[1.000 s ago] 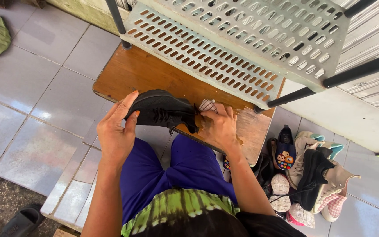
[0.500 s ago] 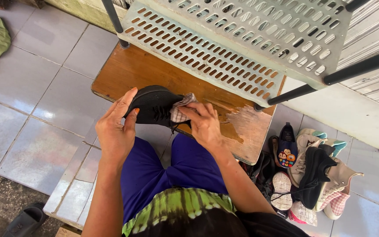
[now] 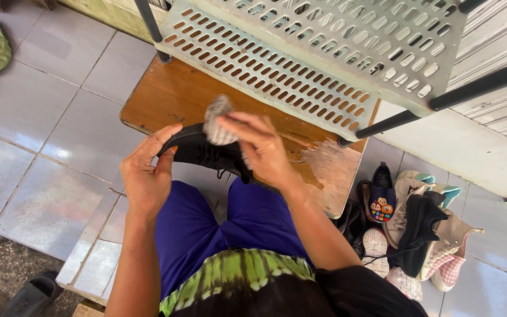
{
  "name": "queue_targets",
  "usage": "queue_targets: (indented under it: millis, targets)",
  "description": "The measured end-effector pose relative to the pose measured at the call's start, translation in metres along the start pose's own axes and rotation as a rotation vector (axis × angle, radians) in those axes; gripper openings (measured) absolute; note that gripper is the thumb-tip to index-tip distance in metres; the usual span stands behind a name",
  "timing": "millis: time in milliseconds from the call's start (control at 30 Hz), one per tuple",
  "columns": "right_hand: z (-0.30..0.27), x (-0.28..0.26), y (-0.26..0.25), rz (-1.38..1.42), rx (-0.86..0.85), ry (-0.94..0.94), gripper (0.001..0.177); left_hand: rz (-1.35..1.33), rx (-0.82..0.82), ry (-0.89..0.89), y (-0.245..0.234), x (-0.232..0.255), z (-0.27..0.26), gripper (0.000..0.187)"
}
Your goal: Cleaning a plastic shoe rack and a pair of black shoes using a damp cloth.
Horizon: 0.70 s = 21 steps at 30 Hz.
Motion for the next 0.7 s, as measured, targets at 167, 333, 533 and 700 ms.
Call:
queue_targets:
  millis: [167, 333, 533, 700]
  targets:
    - [-0.017, 0.029, 0.024, 0.09, 0.052, -0.029, 0.061, -0.049, 0.059, -0.022, -0.007, -0.02, -0.004, 0.042]
    - [-0.072, 0.075, 0.022, 0.082, 0.057, -0.004, 0.061, -0.063, 0.083, -0.056, -0.012, -0.038, -0.011, 0.039]
    - [-0.086, 0.067, -0.017, -0.094, -0.015, 0.107, 0.063, -0.102, 0.115, -0.126, -0.017, -0.056, -0.017, 0.037]
    - [-0.072, 0.074, -0.012, -0.18, 0.014, 0.041, 0.062, -0.116, 0.142, -0.174, -0.018, -0.072, -0.021, 0.035]
Point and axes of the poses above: each hand's wrist, its own z-axis towards the middle knuckle, its own y-axis out of the palm, x = y × z, the point moved 6 cm from there along z, towards the middle knuckle, and after that the axes turned 1 degree about -y, right-handed, at the moved point
